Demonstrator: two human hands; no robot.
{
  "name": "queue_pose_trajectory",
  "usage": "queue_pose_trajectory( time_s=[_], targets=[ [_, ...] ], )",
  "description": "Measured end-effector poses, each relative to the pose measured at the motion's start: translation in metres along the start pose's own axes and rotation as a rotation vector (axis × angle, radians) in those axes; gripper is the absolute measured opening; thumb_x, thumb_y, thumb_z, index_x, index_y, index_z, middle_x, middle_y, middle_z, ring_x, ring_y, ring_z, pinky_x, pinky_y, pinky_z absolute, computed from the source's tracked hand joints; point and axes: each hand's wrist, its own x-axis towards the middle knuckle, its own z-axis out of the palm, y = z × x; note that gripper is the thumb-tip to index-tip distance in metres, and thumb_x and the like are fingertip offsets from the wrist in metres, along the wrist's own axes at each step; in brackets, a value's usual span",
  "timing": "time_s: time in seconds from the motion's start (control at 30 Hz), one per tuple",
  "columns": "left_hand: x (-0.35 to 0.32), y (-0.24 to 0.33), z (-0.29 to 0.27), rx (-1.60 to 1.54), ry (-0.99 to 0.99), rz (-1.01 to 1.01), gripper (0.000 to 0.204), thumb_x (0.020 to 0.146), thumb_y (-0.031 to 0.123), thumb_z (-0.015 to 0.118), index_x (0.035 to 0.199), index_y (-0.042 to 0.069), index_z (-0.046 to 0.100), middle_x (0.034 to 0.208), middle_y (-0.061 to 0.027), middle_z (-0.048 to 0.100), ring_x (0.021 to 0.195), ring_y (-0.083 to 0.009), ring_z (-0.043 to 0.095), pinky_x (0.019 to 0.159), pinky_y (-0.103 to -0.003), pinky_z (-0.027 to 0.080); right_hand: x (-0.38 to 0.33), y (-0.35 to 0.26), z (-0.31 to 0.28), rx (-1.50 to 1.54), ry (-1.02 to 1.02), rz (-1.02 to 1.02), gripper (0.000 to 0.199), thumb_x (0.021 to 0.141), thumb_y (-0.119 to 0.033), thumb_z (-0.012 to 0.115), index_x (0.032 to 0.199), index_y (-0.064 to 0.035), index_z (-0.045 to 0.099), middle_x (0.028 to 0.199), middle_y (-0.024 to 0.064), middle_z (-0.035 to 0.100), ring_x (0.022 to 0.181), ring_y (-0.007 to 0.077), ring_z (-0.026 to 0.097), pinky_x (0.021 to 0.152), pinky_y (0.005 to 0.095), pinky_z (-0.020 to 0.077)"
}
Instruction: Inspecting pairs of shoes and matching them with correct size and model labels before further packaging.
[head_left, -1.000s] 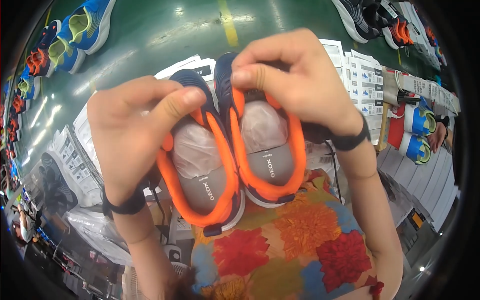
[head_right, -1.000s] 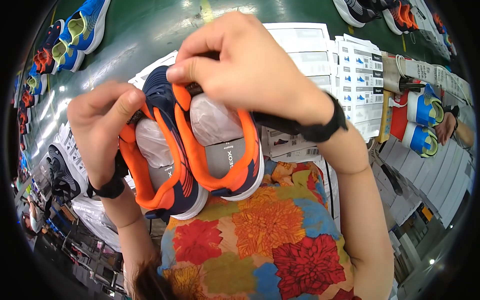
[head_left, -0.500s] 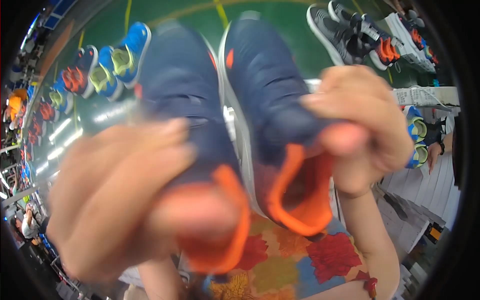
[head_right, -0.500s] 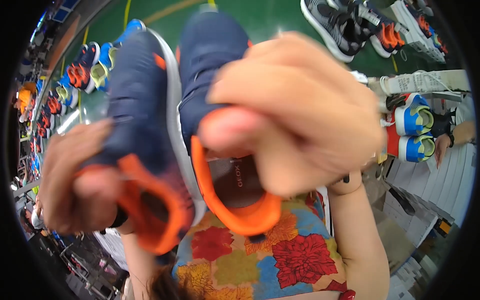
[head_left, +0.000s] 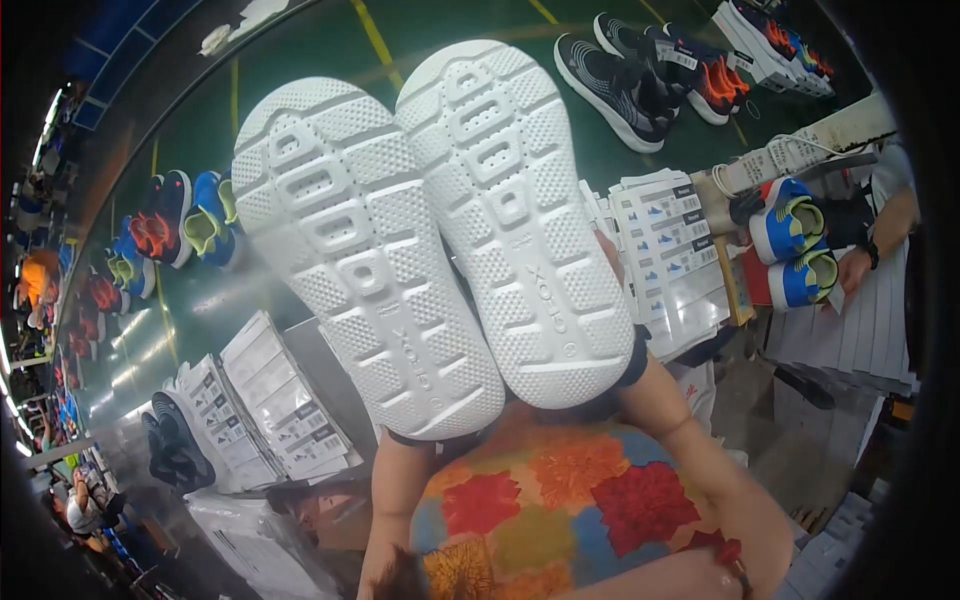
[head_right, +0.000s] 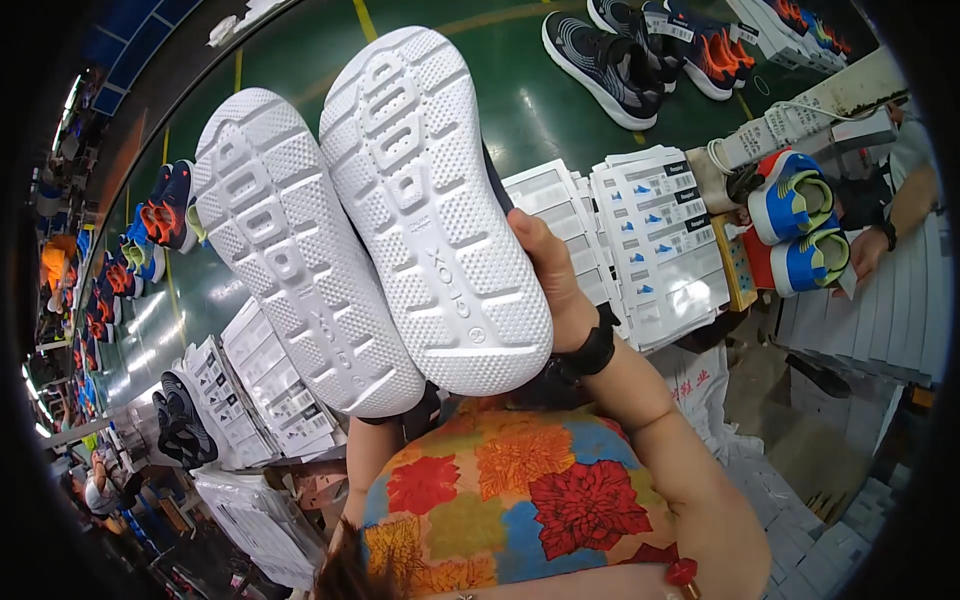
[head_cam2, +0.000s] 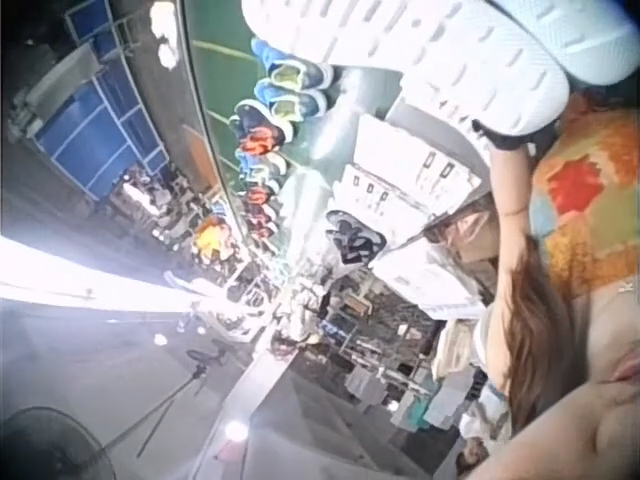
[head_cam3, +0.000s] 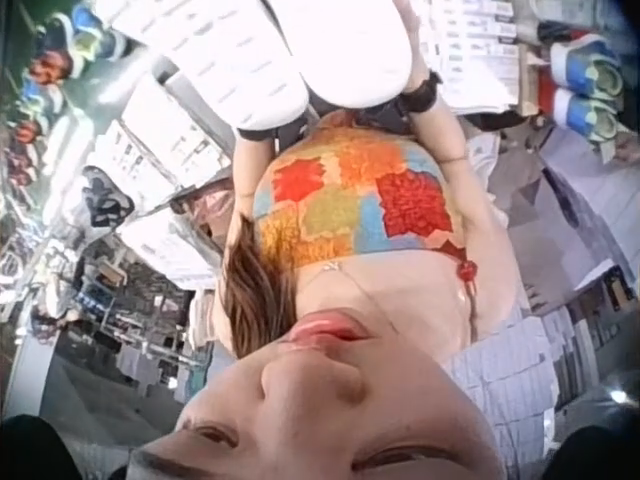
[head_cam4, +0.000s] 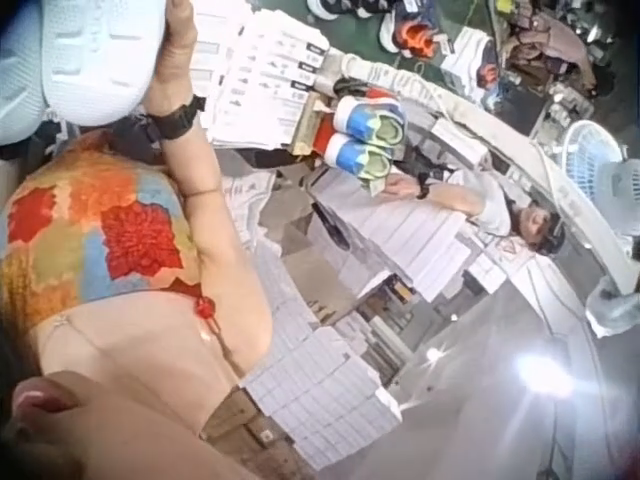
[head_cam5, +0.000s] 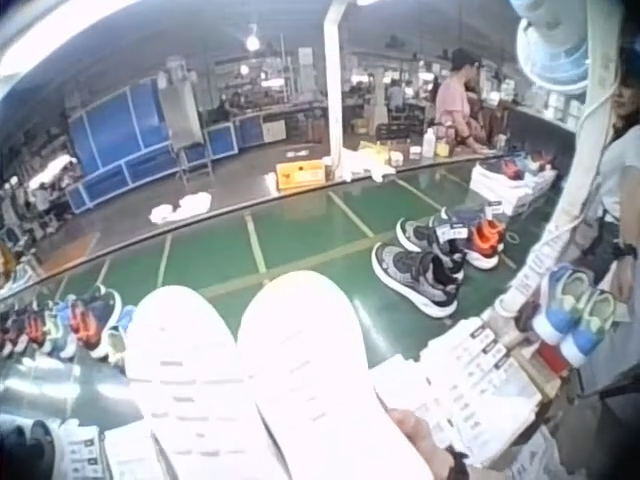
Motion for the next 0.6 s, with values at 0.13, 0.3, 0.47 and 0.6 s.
queue_pose_trajectory(
  time_s=[0.13,0.3,0.47,0.6],
  targets=[
    [-0.004,-0.031,0.006,-0.211,0.114,-0.24,0.045,0.095,0.036,0.051,0.11,-0.006,0.06,0.101,-0.0211,0.065,0.087,-0.0273,0.065,0.08,-0.034,0.052,0.006,-0.006,0.017,-0.128,0.065,-0.077,0.061,0.087,-0.042,0.065,0.128,0.0025,0.054,0.119,0.0175,0.063,0.106,0.0272,0.065,0.094,0.0399,0.0527],
    [0.001,-0.102,-0.044,-0.515,0.23,-0.628,0.047,0.099,0.039,0.046,0.114,-0.004,0.058,0.106,-0.0211,0.064,0.095,-0.027,0.065,0.086,-0.034,0.052,0.079,-0.034,0.037,-0.835,0.514,-0.632,0.07,0.084,-0.042,0.07,0.129,0.004,0.044,0.118,0.0178,0.055,0.099,0.027,0.063,0.091,0.0347,0.0515],
    [0.041,-0.22,-0.033,1.086,-0.033,-0.323,0.09,0.077,0.052,0.072,0.137,-0.003,0.032,0.121,-0.0317,0.053,0.108,-0.0453,0.058,0.091,-0.047,0.048,0.138,-0.078,-0.035,-1.535,0.442,-0.458,0.08,0.081,-0.045,0.073,0.136,0.0039,0.04,0.118,0.0179,0.054,0.113,0.0255,0.054,0.087,0.0335,0.0497],
    [0.011,-0.248,-0.052,1.052,-0.205,0.003,0.077,0.086,0.041,0.067,0.141,-0.001,0.033,0.129,-0.0376,0.042,0.119,-0.0515,0.047,0.097,-0.048,0.044,0.06,-0.065,-0.007,-2.089,0.309,-0.437,0.045,0.081,-0.041,0.071,0.109,-0.0064,0.067,0.105,0.0155,0.067,0.097,0.0292,0.065,0.081,0.0372,0.0508]
  ],
)
